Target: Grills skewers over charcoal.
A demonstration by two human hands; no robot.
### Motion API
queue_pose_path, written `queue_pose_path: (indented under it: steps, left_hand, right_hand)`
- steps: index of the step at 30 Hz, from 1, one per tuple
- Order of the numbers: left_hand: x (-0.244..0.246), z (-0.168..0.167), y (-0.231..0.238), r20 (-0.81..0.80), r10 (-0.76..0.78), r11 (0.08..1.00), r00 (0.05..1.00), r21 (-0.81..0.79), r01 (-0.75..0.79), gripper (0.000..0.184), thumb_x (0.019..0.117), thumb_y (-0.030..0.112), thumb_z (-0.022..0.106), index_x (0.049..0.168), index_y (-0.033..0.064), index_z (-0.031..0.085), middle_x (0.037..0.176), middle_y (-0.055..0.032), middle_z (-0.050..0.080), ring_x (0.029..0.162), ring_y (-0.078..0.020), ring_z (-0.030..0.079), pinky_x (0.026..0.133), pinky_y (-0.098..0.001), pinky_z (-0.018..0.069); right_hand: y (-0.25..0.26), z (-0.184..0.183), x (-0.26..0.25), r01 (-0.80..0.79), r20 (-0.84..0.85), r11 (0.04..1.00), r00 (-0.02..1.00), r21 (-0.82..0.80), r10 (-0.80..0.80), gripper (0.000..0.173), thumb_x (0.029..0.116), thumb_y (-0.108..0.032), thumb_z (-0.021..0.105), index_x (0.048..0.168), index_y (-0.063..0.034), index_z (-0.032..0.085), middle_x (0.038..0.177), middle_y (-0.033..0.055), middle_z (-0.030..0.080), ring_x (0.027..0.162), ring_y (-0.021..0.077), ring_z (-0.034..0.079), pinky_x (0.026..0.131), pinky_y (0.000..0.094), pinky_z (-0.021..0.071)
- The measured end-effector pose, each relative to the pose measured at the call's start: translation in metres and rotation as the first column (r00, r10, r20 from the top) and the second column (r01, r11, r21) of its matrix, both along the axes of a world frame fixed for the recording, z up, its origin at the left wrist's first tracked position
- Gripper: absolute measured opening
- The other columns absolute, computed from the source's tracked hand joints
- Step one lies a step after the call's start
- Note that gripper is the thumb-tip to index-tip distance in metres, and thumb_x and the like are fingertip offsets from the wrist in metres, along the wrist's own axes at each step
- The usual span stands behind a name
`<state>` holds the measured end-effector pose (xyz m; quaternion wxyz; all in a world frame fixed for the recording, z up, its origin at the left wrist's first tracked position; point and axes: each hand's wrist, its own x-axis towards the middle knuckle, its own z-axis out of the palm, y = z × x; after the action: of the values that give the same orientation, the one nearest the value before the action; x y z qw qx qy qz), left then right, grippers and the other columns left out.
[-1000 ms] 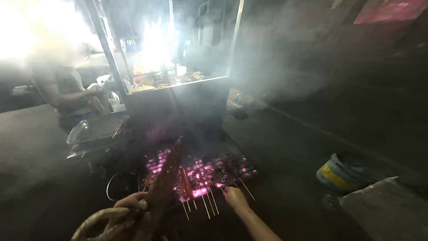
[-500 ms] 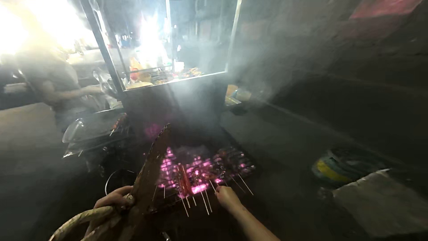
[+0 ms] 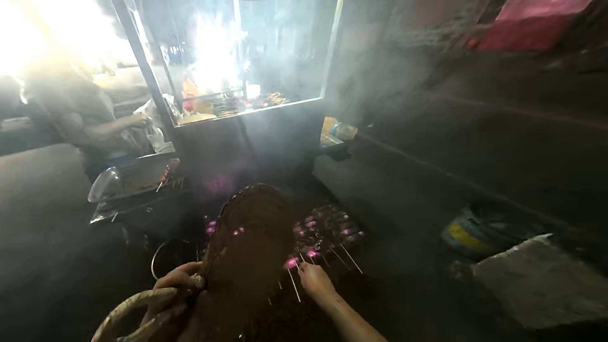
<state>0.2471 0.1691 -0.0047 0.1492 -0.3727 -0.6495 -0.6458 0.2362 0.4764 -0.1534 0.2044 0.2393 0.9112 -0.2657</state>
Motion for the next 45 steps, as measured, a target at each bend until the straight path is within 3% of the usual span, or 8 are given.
queue_pose_path:
  steps: [10,14,16,20,24,28,40,45]
  left_hand:
    - [-0.006,0.018,-0.012,-0.155,0.135,0.991,0.979,0.004,-0.136,0.026,0.0981,0.019,0.067,0.120,0.0339,0.066,0.120,0.0192,0.067,0.118,-0.0004,0.061,0.101,-0.0211,0.0515]
    - [0.010,0.020,0.002,0.163,-0.124,0.986,0.979,0.130,0.103,0.036,0.0945,0.012,0.068,0.122,0.0339,0.060,0.123,0.0176,0.068,0.116,-0.0002,0.063,0.099,-0.0204,0.0529]
    - [-0.002,0.005,-0.003,0.049,-0.056,0.995,0.997,0.086,0.052,0.033,0.0964,0.013,0.067,0.124,0.0304,0.062,0.126,0.0144,0.066,0.119,-0.0025,0.062,0.101,-0.0211,0.0514]
    - [-0.006,-0.022,-0.006,-0.130,0.147,0.986,0.981,-0.058,-0.155,0.023,0.0962,0.018,0.069,0.116,0.0278,0.065,0.122,0.0125,0.066,0.122,-0.0056,0.061,0.103,-0.0247,0.0529]
    - [0.001,-0.011,-0.007,0.051,0.016,1.000,0.999,-0.012,-0.015,0.034,0.0969,0.014,0.067,0.125,0.0324,0.059,0.127,0.0173,0.065,0.118,-0.0004,0.061,0.099,-0.0200,0.0528]
    - [-0.016,-0.017,-0.011,-0.166,0.200,0.979,0.966,0.006,-0.202,0.014,0.0978,0.018,0.065,0.108,0.0273,0.066,0.117,0.0130,0.067,0.122,-0.0063,0.060,0.103,-0.0252,0.0513]
    - [-0.004,-0.002,-0.011,-0.068,0.165,0.986,0.984,-0.017,-0.166,0.024,0.0973,0.020,0.068,0.118,0.0284,0.062,0.120,0.0174,0.065,0.112,0.0031,0.062,0.095,-0.0164,0.0536]
    - [-0.013,-0.002,-0.023,-0.209,0.220,0.971,0.953,-0.042,-0.233,0.021,0.0966,0.018,0.066,0.116,0.0271,0.063,0.119,0.0151,0.065,0.121,-0.0026,0.059,0.103,-0.0224,0.0508]
  right_hand:
    - [-0.012,0.002,0.009,0.068,-0.044,0.997,0.997,-0.033,-0.070,0.045,0.1036,-0.038,0.061,0.132,-0.0028,0.062,0.127,0.0208,0.068,0.121,0.0360,0.065,0.103,0.0540,0.0506]
    - [-0.021,-0.007,0.034,0.078,-0.166,0.976,0.980,-0.204,-0.113,0.041,0.1066,-0.016,0.053,0.141,0.0070,0.054,0.138,0.0264,0.060,0.129,0.0330,0.059,0.110,0.0445,0.0469]
    - [-0.019,-0.016,0.036,0.004,-0.311,0.980,0.948,-0.199,-0.067,0.039,0.1089,-0.017,0.046,0.139,0.0056,0.057,0.135,0.0248,0.063,0.124,0.0288,0.062,0.107,0.0377,0.0497]
    - [-0.020,-0.005,0.008,-0.070,0.068,0.997,0.995,-0.016,0.071,0.037,0.1089,-0.023,0.045,0.133,-0.0020,0.064,0.132,0.0231,0.066,0.127,0.0382,0.062,0.106,0.0568,0.0486]
    - [-0.023,-0.005,0.014,0.024,-0.024,0.999,0.999,-0.039,-0.025,0.037,0.1066,-0.023,0.053,0.134,-0.0001,0.062,0.132,0.0233,0.065,0.126,0.0378,0.062,0.106,0.0552,0.0487]
    - [-0.036,0.006,0.008,-0.020,-0.083,0.999,0.996,-0.039,0.016,0.044,0.1049,-0.034,0.059,0.128,0.0020,0.065,0.128,0.0237,0.067,0.122,0.0374,0.064,0.104,0.0546,0.0496]
    - [-0.044,-0.014,-0.001,0.020,0.030,0.992,0.999,-0.123,-0.016,0.037,0.1094,-0.022,0.045,0.130,-0.0007,0.066,0.130,0.0208,0.067,0.126,0.0337,0.063,0.108,0.0516,0.0479]
    - [-0.046,-0.030,-0.003,0.093,-0.007,0.965,0.995,-0.247,-0.098,0.038,0.1079,-0.029,0.051,0.127,-0.0011,0.068,0.118,0.0191,0.072,0.108,0.0312,0.071,0.099,0.0488,0.0534]
